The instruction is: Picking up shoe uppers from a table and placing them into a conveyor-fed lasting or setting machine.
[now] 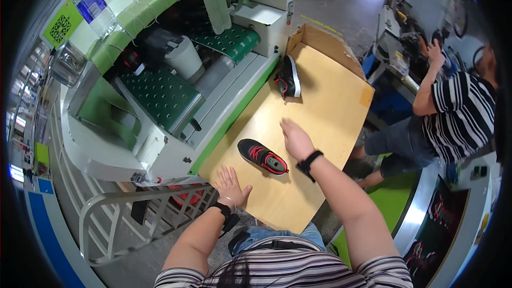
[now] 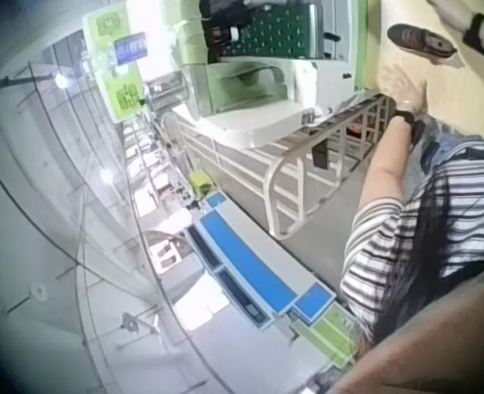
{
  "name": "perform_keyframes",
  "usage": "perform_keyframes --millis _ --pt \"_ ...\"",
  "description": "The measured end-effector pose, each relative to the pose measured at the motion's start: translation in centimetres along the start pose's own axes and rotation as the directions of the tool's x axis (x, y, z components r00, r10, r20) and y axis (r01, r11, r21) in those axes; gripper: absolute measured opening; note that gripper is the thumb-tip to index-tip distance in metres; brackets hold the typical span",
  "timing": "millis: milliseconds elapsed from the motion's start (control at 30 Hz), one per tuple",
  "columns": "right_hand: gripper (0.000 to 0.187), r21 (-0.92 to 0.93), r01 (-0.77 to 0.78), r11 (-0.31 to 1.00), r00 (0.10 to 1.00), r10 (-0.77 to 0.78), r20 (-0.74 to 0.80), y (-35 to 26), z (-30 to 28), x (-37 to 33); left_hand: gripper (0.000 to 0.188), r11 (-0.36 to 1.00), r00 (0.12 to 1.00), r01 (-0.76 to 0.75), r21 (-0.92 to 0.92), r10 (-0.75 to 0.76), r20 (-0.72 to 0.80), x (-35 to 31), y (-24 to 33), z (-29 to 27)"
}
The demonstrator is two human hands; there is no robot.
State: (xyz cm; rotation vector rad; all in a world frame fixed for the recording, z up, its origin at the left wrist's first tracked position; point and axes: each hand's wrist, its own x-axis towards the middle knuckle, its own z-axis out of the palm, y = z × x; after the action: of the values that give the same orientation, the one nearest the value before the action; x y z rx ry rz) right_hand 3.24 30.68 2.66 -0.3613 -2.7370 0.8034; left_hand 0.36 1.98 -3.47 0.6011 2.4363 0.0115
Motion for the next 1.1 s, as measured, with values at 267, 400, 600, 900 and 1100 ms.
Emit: perform_keyframes --millis 267,400,600,900,1100 --pt "0.125 -0.440 -0.322 0.839 0.934 0.357 -0.004 7.8 0.7 17.4 0.107 0.999 1.000 0.004 -0.051 -0.004 -0.006 0.2 0.2 -0.9" --pt "0.095 -0.216 -0.326 0.920 0.912 0.246 -0.327 13.8 0.5 16.6 0.105 0.998 1.000 0.004 -0.059 -0.002 0.028 0.4 0.7 -1.4" --pt "0.069 0.507 -0.350 0.788 0.841 0.503 -0.199 15.2 -0.4 4.3 0.107 0.998 1.000 0.004 -0.056 -0.002 0.019 -0.2 0.5 -0.6" --pt "0.074 0.408 -0.430 0.805 0.849 0.514 -0.119 3.4 0.5 -17.9 0.100 0.997 0.989 -0.070 0.030 0.074 -0.128 -1.0 0.8 -0.7" --pt "0.092 0.543 -0.454 0.706 0.884 0.435 0.173 -2.6 0.3 -27.1 0.086 0.432 0.489 -0.824 -0.367 0.869 -0.076 -6.1 6.9 -2.3"
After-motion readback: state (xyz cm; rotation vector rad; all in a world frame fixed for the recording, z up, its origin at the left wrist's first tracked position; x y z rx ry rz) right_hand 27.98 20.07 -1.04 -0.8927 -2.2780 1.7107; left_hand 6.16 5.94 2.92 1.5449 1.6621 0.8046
